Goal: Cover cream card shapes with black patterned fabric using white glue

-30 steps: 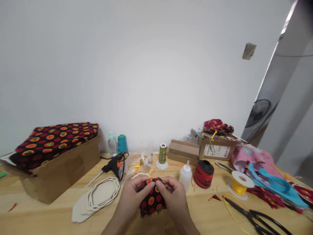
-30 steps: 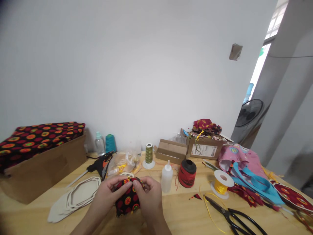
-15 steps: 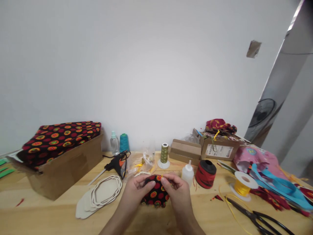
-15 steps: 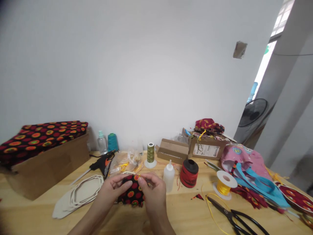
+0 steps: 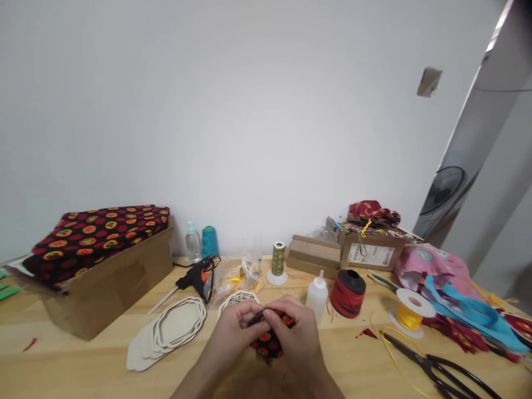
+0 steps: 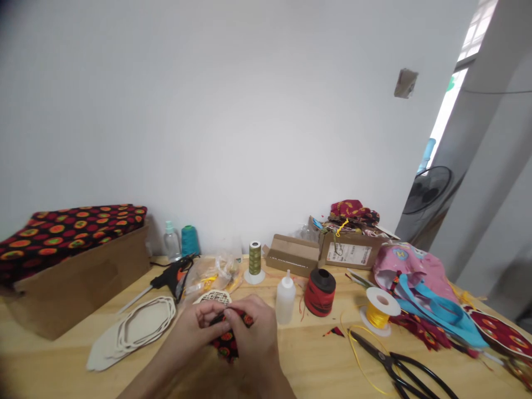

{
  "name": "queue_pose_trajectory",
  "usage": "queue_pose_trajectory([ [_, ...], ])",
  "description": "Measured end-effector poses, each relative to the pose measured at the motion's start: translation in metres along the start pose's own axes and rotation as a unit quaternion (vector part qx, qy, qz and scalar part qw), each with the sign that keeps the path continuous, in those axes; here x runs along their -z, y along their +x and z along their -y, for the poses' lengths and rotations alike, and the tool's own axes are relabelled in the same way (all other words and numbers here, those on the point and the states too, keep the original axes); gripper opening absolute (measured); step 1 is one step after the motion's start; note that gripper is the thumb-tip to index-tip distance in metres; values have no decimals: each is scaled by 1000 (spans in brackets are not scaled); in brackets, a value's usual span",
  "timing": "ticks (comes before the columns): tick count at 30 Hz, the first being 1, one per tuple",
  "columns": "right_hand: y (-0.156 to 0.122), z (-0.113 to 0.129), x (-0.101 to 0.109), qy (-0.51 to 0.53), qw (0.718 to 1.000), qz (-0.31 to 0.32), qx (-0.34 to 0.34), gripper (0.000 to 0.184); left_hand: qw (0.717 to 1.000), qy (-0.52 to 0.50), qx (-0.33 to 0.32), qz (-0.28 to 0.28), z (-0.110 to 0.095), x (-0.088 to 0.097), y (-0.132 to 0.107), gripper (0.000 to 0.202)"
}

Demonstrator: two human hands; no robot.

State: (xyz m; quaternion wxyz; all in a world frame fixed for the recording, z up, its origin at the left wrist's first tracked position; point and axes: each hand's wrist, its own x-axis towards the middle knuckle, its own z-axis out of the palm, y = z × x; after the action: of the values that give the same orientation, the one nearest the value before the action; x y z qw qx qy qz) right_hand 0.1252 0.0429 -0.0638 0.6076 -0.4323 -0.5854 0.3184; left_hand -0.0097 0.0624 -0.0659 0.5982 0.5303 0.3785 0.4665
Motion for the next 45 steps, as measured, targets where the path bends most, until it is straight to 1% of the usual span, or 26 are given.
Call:
queue_pose_trajectory([
  [1, 0, 1, 1, -5, 1000, -7, -1, 10, 1000, -5, 0, -5, 0, 0, 0, 21],
  [3, 1, 3, 2, 11, 999, -44, -27, 9, 1000, -16, 4, -22, 0, 2, 1, 29],
  [5, 3, 4, 3, 45, 994, -76, -63, 9, 999, -20, 14, -40, 0, 3, 2, 29],
  [6, 4, 4, 3, 55, 992, -79, -75, 9, 999, -19, 19, -47, 0, 4, 2, 27],
  [8, 4, 4, 3, 69, 991, -65, -92, 9, 998, -16, 29, -53, 0, 5, 3, 24],
  [11, 4, 1, 2, 90, 988, -40, -118, 9, 998, -20, 31, -59, 0, 4, 3, 26],
  [15, 4, -4, 2, 126, 980, -48, -145, 14, 997, -30, 17, -71, -3, 2, 3, 26],
  [20, 5, -3, 2, 146, 976, -41, -157, 13, 998, -18, 29, -57, -10, 3, 0, 24],
  [23, 4, -3, 1, 151, 975, -43, -160, 13, 998, -21, 28, -47, -9, 4, 1, 23],
  [28, 6, -12, 1, 192, 964, -67, -173, 18, 999, -34, 38, -8, -3, 3, 5, 37],
  [29, 7, -13, 1, 200, 961, -71, -175, 19, 999, -32, 45, 1, -2, 3, 4, 37],
  [31, 7, -12, 2, 214, 958, -69, -177, 20, 998, -22, 59, 21, -3, 3, 3, 33],
  [34, 6, -6, 2, 214, 959, -41, -181, 19, 997, -5, 72, 35, -4, 3, 0, 27],
  [36, 6, -3, 2, 207, 959, -34, -188, 19, 997, -2, 73, 23, -4, 3, 0, 27],
  [41, 8, -6, 5, 230, 949, -76, -203, 21, 996, -18, 73, -39, -2, 6, 3, 29],
  [45, 10, -8, 7, 242, 945, -74, -210, 25, 995, -29, 73, -62, -3, 6, 3, 28],
])
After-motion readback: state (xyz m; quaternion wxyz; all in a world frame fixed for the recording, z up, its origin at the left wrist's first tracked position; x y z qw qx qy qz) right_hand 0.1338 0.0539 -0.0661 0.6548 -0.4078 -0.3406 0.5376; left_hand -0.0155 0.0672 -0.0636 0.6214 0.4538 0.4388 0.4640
